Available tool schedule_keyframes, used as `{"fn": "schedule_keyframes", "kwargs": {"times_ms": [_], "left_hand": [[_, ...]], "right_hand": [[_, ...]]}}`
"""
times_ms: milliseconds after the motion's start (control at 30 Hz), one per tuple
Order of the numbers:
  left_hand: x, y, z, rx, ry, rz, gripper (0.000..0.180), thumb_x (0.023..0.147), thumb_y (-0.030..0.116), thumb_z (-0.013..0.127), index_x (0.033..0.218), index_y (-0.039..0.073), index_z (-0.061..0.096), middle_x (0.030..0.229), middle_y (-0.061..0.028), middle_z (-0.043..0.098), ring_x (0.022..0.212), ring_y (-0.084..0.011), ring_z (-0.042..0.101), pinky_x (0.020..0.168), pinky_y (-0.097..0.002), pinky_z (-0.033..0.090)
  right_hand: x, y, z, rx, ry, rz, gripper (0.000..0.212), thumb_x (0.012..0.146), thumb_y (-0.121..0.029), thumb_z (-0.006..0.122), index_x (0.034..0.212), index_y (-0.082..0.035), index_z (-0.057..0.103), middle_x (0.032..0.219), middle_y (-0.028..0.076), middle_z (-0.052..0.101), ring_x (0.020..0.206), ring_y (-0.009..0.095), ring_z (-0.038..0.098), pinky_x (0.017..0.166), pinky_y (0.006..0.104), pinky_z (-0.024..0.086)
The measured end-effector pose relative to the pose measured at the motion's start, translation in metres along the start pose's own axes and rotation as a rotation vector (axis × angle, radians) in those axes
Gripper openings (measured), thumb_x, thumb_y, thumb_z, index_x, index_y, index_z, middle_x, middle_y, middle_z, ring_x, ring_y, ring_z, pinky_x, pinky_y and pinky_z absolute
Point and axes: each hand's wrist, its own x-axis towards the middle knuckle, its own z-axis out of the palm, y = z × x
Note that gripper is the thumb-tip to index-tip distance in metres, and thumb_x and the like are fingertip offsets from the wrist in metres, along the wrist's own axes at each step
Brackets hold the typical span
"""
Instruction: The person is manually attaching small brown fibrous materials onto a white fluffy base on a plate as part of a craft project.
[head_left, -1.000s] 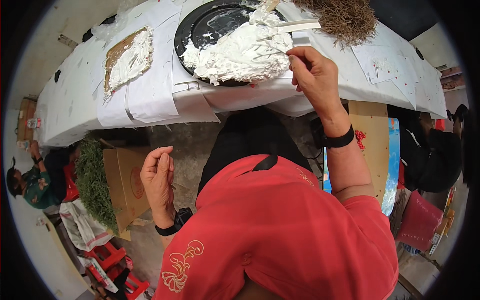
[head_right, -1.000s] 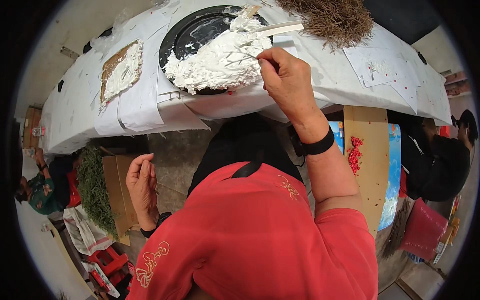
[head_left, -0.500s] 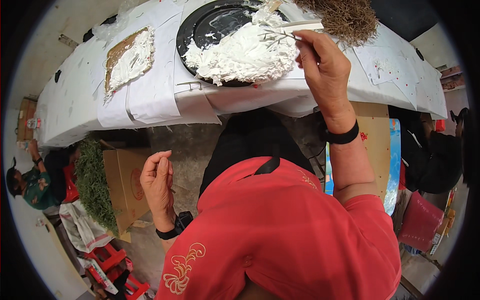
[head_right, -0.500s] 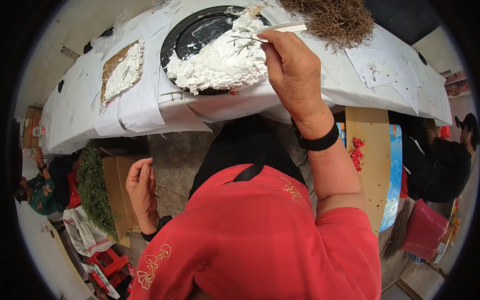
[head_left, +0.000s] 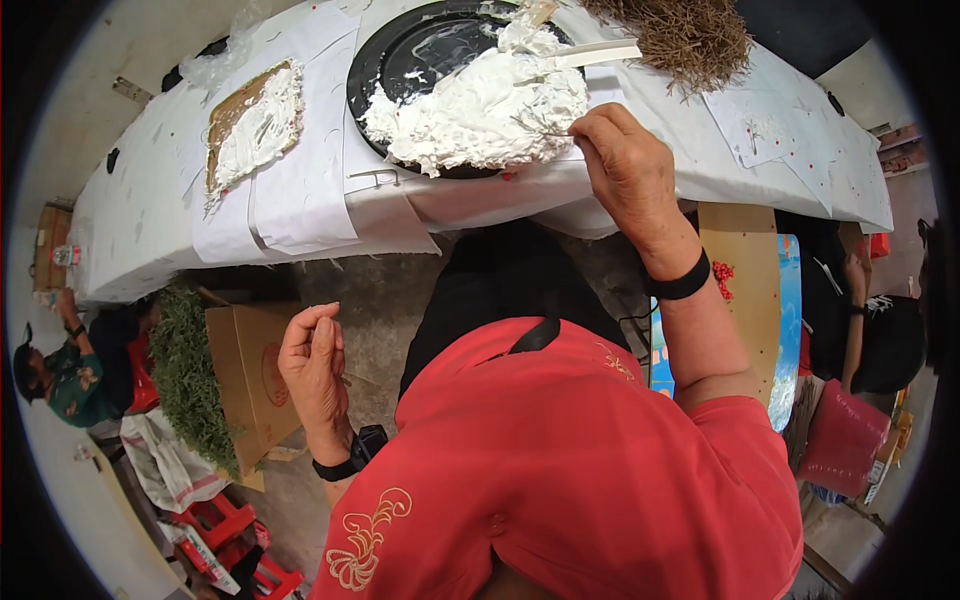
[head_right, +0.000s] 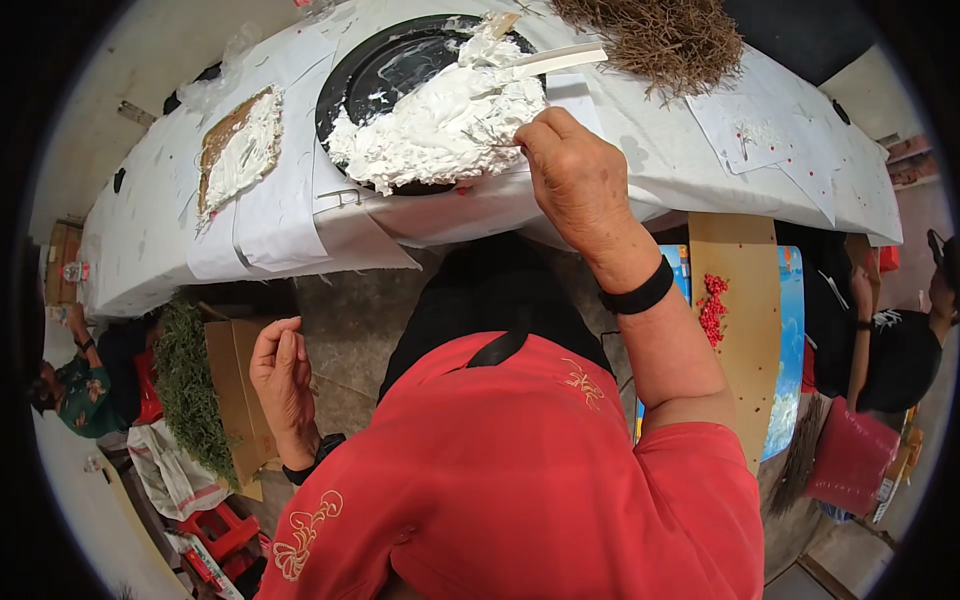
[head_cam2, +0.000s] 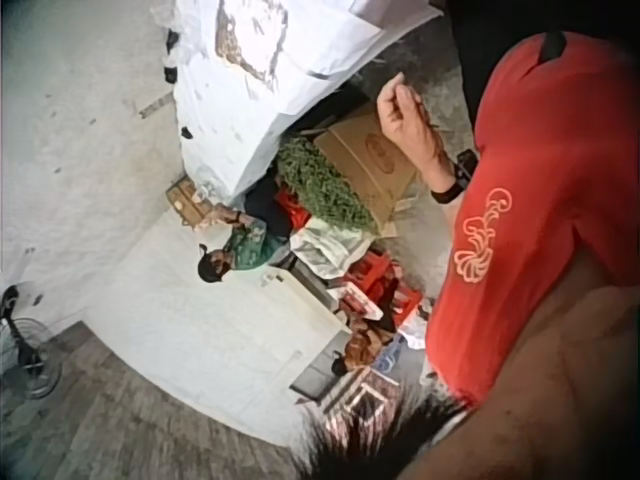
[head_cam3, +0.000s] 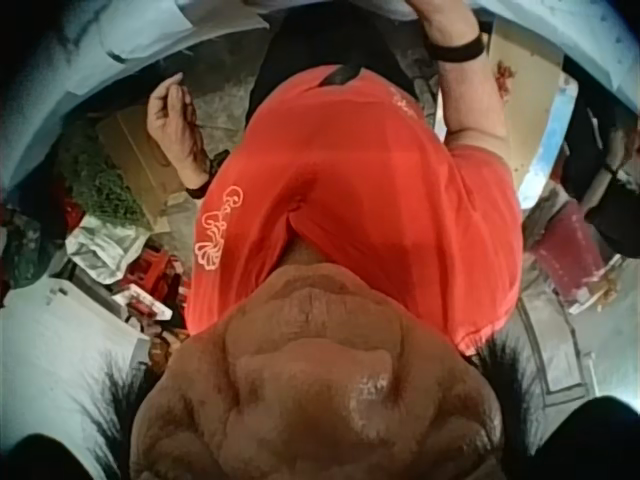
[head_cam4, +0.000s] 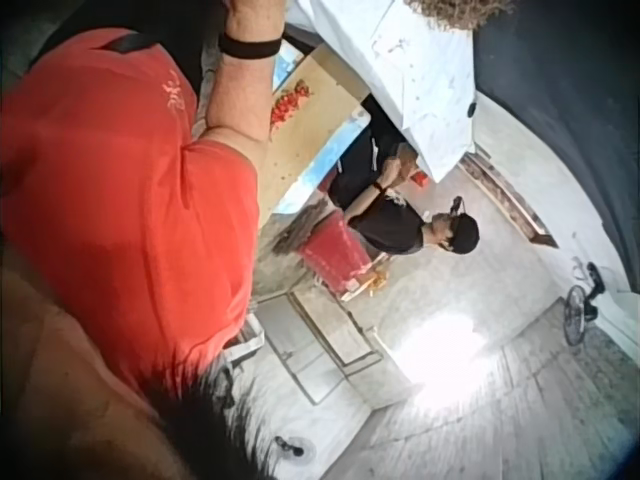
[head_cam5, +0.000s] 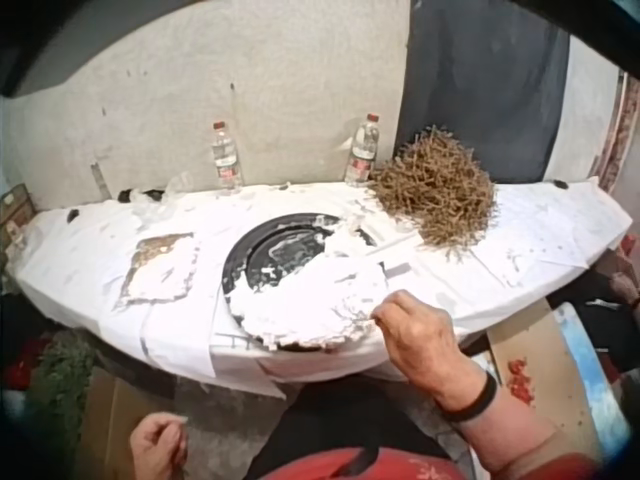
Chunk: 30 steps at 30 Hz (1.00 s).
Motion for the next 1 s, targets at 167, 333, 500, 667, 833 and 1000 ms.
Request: {"fn": "schedule_keyframes", "kwargs": {"times_ms": [167,333,500,667,833,1000], "left_hand": [[-0.001,-0.001,-0.005,-0.042,-0.01,-0.009,0.016,0.094,0.013,0.059,0.106,0.002,0.062,0.071,0.0039,0.05,0.051,0.0008,0.033,0.045,-0.0147,0.022],[-0.001,-0.001,-0.007,-0.052,-0.005,-0.009,0.016,0.094,0.013,0.059,0.106,0.002,0.062,0.071,0.0037,0.05,0.051,0.0007,0.033,0.045,-0.0147,0.022],[-0.001,-0.003,-0.01,-0.039,-0.007,-0.015,0.016,0.094,0.012,0.058,0.107,0.002,0.062,0.071,0.0036,0.05,0.051,0.0007,0.033,0.045,-0.0148,0.022],[-0.003,-0.003,-0.009,-0.038,-0.013,-0.027,0.016,0.094,0.012,0.058,0.107,0.002,0.062,0.072,0.0032,0.051,0.051,0.0006,0.033,0.045,-0.0148,0.023],[-0.004,-0.003,-0.007,-0.012,0.01,-0.017,0.018,0.095,0.014,0.058,0.108,0.002,0.061,0.07,0.0044,0.047,0.05,0.0005,0.031,0.044,-0.0152,0.021],[0.0,-0.001,-0.003,-0.018,-0.004,0.004,0.018,0.095,0.014,0.058,0.108,0.002,0.061,0.071,0.0041,0.049,0.051,0.0008,0.032,0.045,-0.0151,0.021]], "right_hand": [[0.01,-0.004,0.0,0.104,0.187,0.004,0.012,0.08,0.004,0.064,0.091,-0.002,0.064,0.083,0.01,0.06,0.068,0.022,0.06,0.06,0.0268,0.048],[0.012,-0.006,0.0,0.311,0.243,0.084,0.011,0.08,0.003,0.065,0.09,-0.002,0.065,0.08,0.01,0.059,0.066,0.02,0.058,0.059,0.0248,0.046],[0.005,0.006,0.003,0.297,0.062,0.202,0.008,0.081,0.002,0.065,0.088,-0.001,0.066,0.078,0.009,0.059,0.066,0.018,0.058,0.06,0.0255,0.046],[0.007,0.011,0.006,0.054,-0.046,0.112,0.005,0.083,0.0,0.065,0.088,-0.001,0.066,0.078,0.008,0.06,0.066,0.016,0.058,0.06,0.027,0.047],[0.022,0.001,-0.007,0.17,0.103,0.076,0.01,0.08,0.003,0.066,0.09,-0.002,0.065,0.08,0.008,0.061,0.068,0.017,0.059,0.06,0.0279,0.047],[0.022,-0.006,-0.004,0.225,0.265,-0.001,0.017,0.078,0.008,0.066,0.091,-0.002,0.065,0.083,0.008,0.061,0.068,0.016,0.059,0.06,0.0262,0.048]]}}
